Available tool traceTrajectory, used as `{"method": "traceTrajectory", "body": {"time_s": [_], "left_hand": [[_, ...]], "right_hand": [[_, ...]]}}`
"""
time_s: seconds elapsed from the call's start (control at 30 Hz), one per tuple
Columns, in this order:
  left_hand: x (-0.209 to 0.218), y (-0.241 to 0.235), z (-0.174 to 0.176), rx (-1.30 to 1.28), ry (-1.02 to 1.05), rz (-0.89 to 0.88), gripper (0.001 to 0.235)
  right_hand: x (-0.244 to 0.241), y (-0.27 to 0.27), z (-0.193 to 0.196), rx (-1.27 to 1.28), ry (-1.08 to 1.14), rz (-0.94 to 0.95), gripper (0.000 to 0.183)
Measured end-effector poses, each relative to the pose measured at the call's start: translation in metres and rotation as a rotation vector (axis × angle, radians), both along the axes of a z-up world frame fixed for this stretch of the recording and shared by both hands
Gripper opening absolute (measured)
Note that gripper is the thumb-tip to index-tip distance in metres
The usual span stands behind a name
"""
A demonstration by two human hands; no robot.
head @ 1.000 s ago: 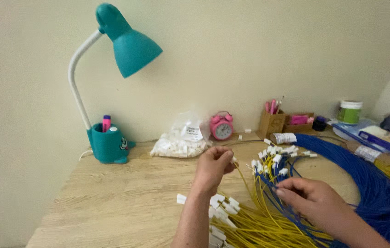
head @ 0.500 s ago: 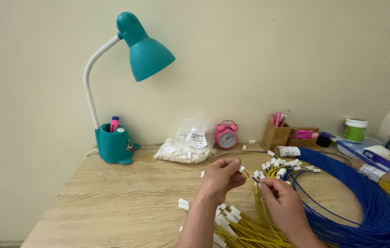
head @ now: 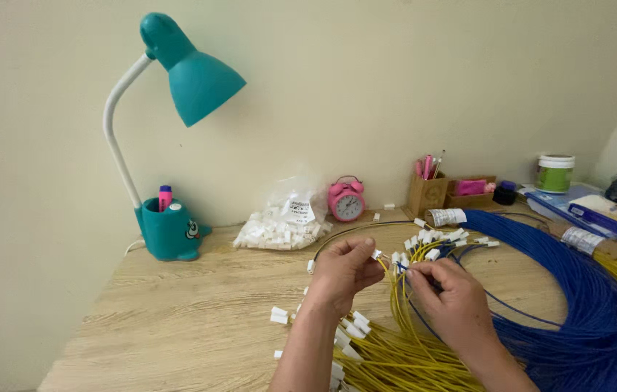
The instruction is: The person assembles fiber optic patch cords by hand. They repeatedly pick up yellow and blue cables and white plastic connectors, then insert the cable ends into the connectors. The completed cables are placed on the desk.
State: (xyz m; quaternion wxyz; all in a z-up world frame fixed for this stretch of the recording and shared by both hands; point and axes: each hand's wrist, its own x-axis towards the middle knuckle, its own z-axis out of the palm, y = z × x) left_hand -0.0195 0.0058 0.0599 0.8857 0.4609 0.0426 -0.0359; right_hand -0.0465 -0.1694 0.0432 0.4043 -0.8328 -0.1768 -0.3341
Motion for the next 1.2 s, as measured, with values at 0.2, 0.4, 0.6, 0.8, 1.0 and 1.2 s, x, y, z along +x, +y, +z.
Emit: {"method": "traceTrajectory", "body": {"time_s": [0.2,0.4,0.6,0.8,1.0,1.2], "left_hand": [[0.000,-0.002,-0.006,0.033,-0.042,0.018,0.015],[-0.014,-0.001,0.006,0.168,-0.072,0.060,0.018],[-0.012,-0.003,-0.002,0.117,-0.125,0.059,0.013],[-0.012,-0.010,-0.012,0.122,-0.070,0.027,0.018],[-0.006,-0.010,-0.016,0.119,0.050,0.103,0.015],[0.004,-0.014,-0.035,0.061,0.026,0.123,0.016]], "right_hand": [[0.008,0.000,-0.008,-0.040,-0.008,0.040,0.010],[-0.015,0.007,0.011,-0.146,0.079,-0.143,0.011],[-0.012,0.011,0.002,-0.128,-0.211,-0.079,0.005],[-0.002,0.010,-0.002,-0.231,-0.172,-0.108,0.012],[0.012,0.018,-0.003,-0.283,-0.093,-0.078,0.011],[0.015,0.020,-0.008,-0.259,-0.141,-0.077,0.008]]}}
